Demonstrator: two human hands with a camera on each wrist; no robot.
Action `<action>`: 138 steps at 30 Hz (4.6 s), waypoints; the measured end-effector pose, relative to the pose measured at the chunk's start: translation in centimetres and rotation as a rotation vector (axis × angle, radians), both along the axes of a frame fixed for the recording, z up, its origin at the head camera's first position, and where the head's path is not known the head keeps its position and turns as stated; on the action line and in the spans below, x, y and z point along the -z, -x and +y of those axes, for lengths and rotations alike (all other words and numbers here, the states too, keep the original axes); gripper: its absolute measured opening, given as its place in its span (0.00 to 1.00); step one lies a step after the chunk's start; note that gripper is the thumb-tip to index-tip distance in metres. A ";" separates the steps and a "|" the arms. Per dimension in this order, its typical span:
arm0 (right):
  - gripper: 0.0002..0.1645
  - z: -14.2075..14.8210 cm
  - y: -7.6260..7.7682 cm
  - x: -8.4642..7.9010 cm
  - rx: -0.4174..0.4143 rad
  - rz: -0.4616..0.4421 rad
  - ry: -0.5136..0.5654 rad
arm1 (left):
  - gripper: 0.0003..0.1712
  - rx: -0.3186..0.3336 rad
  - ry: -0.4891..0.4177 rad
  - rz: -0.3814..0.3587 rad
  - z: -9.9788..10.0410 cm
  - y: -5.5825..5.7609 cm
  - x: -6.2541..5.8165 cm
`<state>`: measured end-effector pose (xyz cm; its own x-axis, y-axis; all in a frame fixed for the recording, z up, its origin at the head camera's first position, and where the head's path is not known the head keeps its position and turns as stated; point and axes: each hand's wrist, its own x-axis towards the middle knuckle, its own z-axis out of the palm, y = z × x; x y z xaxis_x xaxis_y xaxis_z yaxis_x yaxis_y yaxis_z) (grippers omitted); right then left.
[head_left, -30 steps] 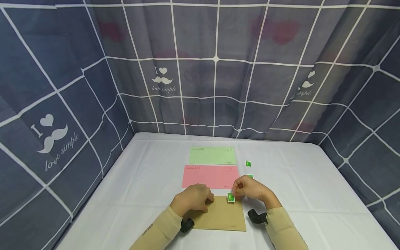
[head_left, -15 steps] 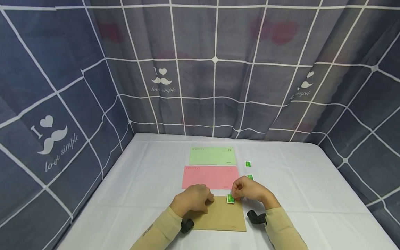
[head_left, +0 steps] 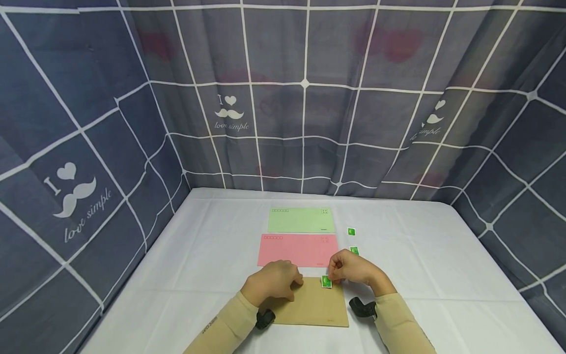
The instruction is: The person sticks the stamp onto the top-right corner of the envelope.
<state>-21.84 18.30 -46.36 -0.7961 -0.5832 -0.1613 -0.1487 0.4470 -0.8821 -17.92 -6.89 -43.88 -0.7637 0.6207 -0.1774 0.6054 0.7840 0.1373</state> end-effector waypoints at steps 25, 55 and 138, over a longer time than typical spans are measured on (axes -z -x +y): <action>0.08 -0.6 -0.2 -0.2 0.027 0.082 -0.105 | 0.25 -0.003 0.008 -0.003 0.1 0.2 -0.1; 0.16 -1.3 -0.5 0.1 0.063 0.156 -0.208 | 0.23 0.017 0.003 0.004 0.0 0.3 0.1; 0.13 -2.5 -1.1 0.2 0.136 0.183 -0.309 | 0.23 0.018 -0.025 0.005 0.0 0.3 0.4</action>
<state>-20.72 15.81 -46.51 -0.8946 -0.4168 -0.1612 -0.2125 0.7141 -0.6670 -18.23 -6.86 -44.30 -0.7531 0.6386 -0.1582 0.6201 0.7693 0.1538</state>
